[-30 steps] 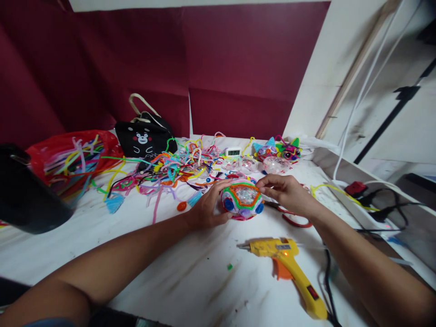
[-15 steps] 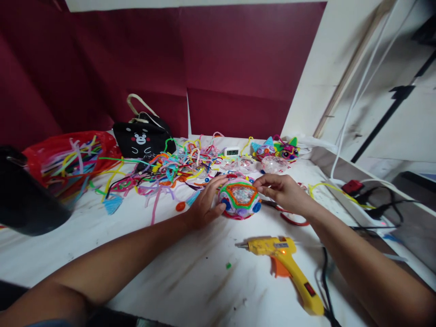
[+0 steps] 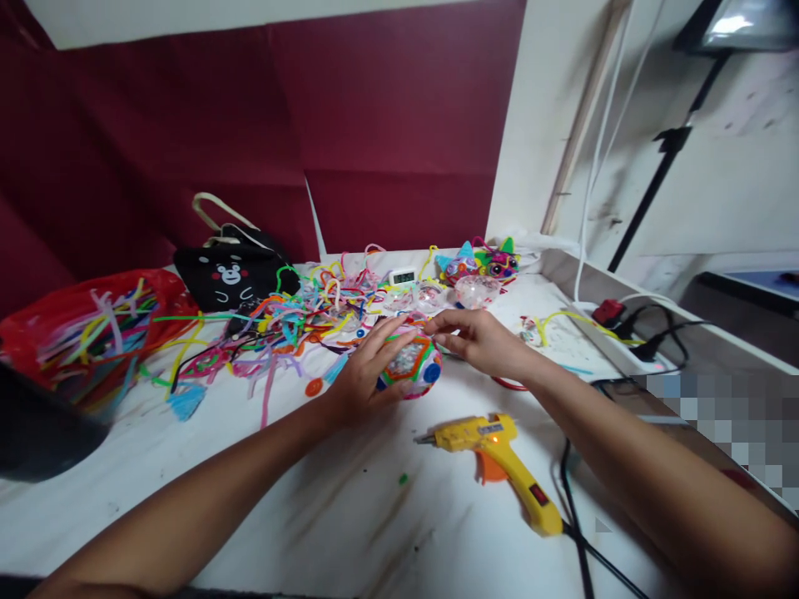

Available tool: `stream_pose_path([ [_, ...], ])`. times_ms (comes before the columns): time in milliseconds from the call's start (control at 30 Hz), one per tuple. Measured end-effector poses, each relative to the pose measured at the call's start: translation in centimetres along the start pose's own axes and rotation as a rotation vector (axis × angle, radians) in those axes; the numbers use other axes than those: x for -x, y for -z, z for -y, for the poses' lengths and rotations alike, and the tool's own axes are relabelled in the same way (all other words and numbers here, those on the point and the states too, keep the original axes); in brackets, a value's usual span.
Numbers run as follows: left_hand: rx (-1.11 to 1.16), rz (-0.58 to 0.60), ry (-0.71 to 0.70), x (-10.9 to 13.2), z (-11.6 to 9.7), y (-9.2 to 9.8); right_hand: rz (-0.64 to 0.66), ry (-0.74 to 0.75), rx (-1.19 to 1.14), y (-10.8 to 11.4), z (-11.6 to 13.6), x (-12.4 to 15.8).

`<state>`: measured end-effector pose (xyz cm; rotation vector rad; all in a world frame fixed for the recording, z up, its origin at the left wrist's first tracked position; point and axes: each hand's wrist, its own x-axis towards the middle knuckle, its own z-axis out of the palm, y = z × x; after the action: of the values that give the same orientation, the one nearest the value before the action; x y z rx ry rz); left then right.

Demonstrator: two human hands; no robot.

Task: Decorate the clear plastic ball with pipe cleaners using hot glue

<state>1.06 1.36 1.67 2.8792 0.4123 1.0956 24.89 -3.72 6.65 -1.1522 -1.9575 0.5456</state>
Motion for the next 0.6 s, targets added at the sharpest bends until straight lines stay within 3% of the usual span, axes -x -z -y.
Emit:
stream_pose_path([
  [267,0.032,0.070,0.158,0.3,-0.6,0.4,0.009,-0.108,0.234,2.5,2.2,1.1],
  [333,0.045,0.068,0.158,0.4,-0.4,0.5,0.080,-0.151,0.345,3.0,3.0,2.7],
  [467,0.080,0.061,0.144,0.5,-0.2,0.7,0.342,-0.305,0.539,2.5,4.3,7.2],
  [600,0.109,0.051,0.114,0.5,0.0,0.6,0.401,-0.488,0.564,0.5,4.3,11.1],
])
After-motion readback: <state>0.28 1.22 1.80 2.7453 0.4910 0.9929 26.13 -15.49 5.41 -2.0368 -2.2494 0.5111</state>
